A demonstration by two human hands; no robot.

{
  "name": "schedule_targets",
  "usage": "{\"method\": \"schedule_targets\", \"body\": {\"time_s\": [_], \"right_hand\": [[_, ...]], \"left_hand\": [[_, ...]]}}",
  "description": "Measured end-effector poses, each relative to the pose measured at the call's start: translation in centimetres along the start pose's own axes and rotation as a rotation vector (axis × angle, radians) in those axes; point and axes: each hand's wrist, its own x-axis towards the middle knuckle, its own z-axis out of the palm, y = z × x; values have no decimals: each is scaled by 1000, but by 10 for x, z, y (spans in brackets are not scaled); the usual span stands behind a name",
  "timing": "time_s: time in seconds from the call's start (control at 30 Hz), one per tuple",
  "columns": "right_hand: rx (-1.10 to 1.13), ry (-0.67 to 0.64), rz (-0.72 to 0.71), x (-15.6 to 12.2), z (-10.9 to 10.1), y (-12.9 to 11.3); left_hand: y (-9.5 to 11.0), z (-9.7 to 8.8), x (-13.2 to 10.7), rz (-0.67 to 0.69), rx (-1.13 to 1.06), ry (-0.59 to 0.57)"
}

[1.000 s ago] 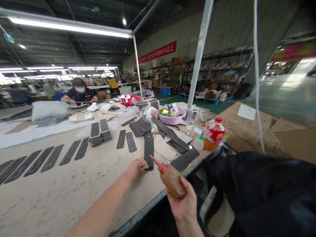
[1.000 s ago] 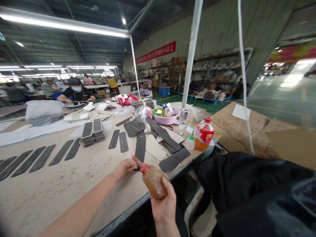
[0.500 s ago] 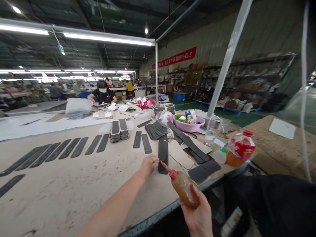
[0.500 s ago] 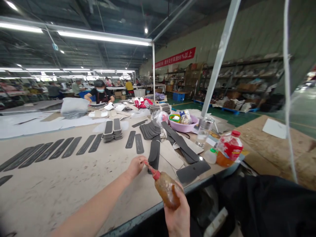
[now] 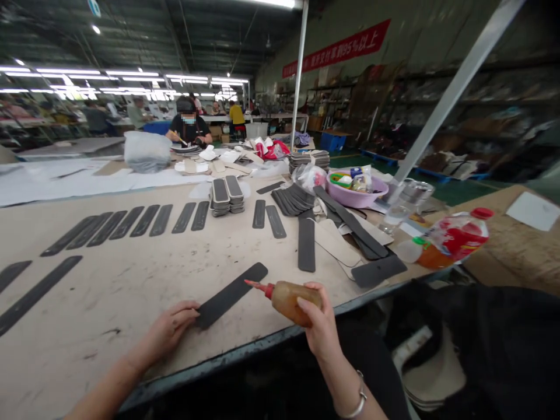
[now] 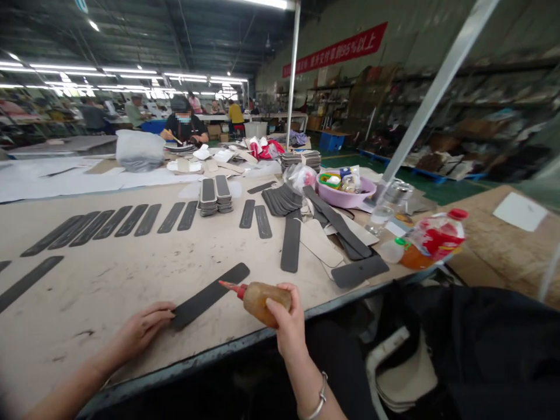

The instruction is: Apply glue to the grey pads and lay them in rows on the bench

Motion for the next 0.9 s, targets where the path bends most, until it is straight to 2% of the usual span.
{"method": "schedule_targets", "body": {"time_s": [0.13, 0.2, 0.37, 0.53, 0.73, 0.9], "right_hand": [[-283, -147, -84, -12, 22, 30], [-360, -207, -132, -19, 32, 42], [-559, -347, -324, -35, 51, 66], [-683, -440, -478, -42, 58, 73], [-751, -441, -538, -41, 60, 70], [-827, -318, -555, -26, 51, 66]], "left_hand": [[1, 8, -23, 48, 103, 228], [8, 12, -29, 90, 138, 294], [26, 17, -34, 227, 161, 259], [31, 13, -30, 255, 144, 220], [25, 17, -31, 228, 139, 238], [17, 21, -32, 264, 175, 278]]}}
